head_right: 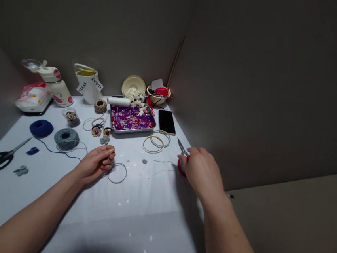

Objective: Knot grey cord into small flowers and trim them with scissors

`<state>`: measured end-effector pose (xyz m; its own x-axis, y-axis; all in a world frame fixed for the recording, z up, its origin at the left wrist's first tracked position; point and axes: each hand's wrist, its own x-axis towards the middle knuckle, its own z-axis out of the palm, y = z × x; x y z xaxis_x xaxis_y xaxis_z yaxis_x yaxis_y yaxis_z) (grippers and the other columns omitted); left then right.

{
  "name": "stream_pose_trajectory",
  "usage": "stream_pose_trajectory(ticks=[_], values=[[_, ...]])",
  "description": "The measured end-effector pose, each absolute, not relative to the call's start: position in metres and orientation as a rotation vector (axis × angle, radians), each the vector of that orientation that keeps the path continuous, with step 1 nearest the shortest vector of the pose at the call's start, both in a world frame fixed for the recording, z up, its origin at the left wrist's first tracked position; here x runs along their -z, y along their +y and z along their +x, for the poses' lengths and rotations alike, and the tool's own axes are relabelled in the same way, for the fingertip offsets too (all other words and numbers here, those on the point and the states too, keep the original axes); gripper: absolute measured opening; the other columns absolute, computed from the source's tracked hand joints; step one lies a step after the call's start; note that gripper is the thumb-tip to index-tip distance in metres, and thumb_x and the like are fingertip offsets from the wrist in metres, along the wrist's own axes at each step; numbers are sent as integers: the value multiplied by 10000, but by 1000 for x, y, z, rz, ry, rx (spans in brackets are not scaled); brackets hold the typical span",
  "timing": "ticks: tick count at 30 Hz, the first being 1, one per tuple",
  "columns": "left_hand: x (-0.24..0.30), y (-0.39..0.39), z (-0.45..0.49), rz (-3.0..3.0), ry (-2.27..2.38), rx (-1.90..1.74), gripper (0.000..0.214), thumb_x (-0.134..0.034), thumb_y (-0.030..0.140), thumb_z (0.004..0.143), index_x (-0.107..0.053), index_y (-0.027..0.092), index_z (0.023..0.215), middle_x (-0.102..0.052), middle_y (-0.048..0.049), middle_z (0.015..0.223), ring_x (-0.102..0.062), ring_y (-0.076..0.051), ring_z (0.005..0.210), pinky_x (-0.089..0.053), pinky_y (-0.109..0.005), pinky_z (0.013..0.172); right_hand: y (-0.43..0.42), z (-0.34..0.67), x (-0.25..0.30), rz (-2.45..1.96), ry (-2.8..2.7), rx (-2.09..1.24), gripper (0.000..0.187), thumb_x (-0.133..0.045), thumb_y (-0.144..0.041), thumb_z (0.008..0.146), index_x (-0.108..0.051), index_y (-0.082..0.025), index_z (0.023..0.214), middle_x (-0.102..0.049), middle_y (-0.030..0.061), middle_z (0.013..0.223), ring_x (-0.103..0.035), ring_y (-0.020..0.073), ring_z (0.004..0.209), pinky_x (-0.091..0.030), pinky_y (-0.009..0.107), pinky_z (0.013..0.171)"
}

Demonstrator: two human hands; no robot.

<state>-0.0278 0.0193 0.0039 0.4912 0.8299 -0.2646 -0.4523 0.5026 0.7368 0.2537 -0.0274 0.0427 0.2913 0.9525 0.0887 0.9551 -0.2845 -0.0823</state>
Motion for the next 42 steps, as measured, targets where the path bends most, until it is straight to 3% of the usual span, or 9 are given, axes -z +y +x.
stream_pose_trajectory(ticks=[5, 9, 26, 42], values=[[0, 11, -20, 703, 626, -807, 206, -748, 242, 718, -598, 113, 777, -547, -9, 714, -311, -6, 467, -193, -142, 424, -32, 187, -50, -1464, -1767, -554, 169, -579, -332, 848, -637, -198, 935, -649, 78, 970, -606, 201, 867, -471, 335, 792], [-1, 7, -17, 702, 632, -777, 235, -755, 286, 712, -605, 108, 745, -517, 0, 683, -300, -16, 475, -187, -154, 425, -29, 152, -39, -1223, -1696, -812, 125, -600, -271, 839, -636, -219, 947, -623, 57, 957, -584, 185, 887, -468, 334, 813], [0, 2, -4, 662, 675, -790, 300, -768, 288, 683, -542, 140, 816, -526, 18, 650, -378, -27, 476, -203, -154, 431, -27, 148, -8, -1353, -1355, -1092, 150, -603, -336, 798, -656, -197, 810, -651, 34, 805, -582, 169, 757, -449, 295, 706], [4, -2, -2, 1054, 872, -822, 194, -655, 307, 764, -551, 162, 839, -585, 7, 666, -395, -60, 480, -251, -206, 453, -25, 153, -1, -1380, -1292, -1228, 144, -629, -314, 760, -628, -172, 780, -633, 23, 732, -547, 149, 688, -422, 290, 665]])
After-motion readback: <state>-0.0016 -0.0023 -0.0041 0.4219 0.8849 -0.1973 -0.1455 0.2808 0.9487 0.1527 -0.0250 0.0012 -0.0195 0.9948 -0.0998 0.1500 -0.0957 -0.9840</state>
